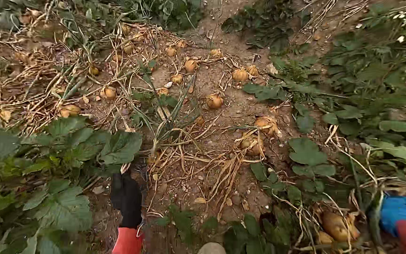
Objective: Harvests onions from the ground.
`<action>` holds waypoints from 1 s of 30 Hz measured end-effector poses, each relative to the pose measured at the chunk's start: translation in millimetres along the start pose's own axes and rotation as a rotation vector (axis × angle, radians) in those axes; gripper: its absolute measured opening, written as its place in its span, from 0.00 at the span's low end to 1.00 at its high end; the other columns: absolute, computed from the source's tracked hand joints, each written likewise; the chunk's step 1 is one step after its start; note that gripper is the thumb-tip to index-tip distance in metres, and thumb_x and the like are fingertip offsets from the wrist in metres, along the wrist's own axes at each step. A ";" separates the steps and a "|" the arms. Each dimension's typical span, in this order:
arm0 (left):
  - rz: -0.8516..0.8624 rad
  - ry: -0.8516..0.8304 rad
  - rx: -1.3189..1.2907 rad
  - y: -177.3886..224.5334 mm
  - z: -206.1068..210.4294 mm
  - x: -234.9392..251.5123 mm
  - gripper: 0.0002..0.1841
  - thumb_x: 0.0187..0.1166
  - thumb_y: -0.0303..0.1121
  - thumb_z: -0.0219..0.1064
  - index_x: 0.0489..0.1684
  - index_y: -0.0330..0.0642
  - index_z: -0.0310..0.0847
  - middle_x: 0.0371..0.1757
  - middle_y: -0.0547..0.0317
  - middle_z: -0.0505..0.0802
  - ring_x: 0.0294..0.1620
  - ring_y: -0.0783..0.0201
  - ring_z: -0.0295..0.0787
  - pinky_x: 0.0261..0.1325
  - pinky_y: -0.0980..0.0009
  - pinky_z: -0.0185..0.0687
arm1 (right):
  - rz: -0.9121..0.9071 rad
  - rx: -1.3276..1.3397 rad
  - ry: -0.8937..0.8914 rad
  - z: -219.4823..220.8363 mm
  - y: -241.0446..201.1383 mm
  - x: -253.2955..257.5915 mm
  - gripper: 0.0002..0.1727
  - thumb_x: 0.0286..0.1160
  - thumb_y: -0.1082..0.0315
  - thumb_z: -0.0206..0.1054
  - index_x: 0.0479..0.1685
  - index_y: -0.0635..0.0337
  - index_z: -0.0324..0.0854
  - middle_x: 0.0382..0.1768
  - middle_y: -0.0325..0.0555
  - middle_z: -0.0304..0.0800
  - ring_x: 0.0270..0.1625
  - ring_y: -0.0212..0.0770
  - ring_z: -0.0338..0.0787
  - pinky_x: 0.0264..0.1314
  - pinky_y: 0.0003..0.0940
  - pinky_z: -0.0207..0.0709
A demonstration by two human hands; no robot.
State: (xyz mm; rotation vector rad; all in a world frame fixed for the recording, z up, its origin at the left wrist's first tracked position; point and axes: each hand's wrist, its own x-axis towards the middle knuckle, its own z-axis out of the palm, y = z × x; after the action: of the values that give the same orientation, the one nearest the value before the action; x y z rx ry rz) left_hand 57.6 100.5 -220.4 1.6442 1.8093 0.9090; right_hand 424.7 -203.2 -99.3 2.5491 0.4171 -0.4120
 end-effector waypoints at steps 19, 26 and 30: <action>0.123 -0.811 1.215 56.1 -28.2 65.4 0.22 0.78 0.42 0.68 0.63 0.35 0.85 0.65 0.36 0.89 0.69 0.34 0.84 0.65 0.31 0.76 | -0.542 0.663 -0.102 23.1 -254.0 -9.5 0.13 0.81 0.60 0.67 0.58 0.52 0.88 0.71 0.59 0.80 0.54 0.64 0.91 0.50 0.68 0.84; 0.323 -0.858 1.199 30.2 -39.0 70.3 0.21 0.82 0.44 0.62 0.61 0.37 0.86 0.61 0.35 0.90 0.69 0.33 0.84 0.67 0.32 0.75 | -0.778 0.934 -0.132 38.9 -235.3 15.6 0.08 0.82 0.67 0.66 0.42 0.61 0.88 0.56 0.57 0.85 0.52 0.56 0.88 0.53 0.60 0.82; 0.642 -0.844 0.734 45.0 -49.9 -12.6 0.16 0.75 0.37 0.61 0.27 0.31 0.85 0.33 0.36 0.91 0.40 0.36 0.93 0.40 0.38 0.83 | -0.768 1.225 -0.350 42.7 -231.2 26.6 0.06 0.83 0.71 0.66 0.43 0.65 0.85 0.42 0.51 0.86 0.32 0.41 0.82 0.37 0.41 0.79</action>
State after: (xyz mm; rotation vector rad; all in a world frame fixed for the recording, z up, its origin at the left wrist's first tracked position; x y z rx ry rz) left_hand 49.8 83.1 -154.7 2.5884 1.0376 -0.3440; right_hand 354.7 -31.6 -246.3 3.1634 1.3164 -1.8263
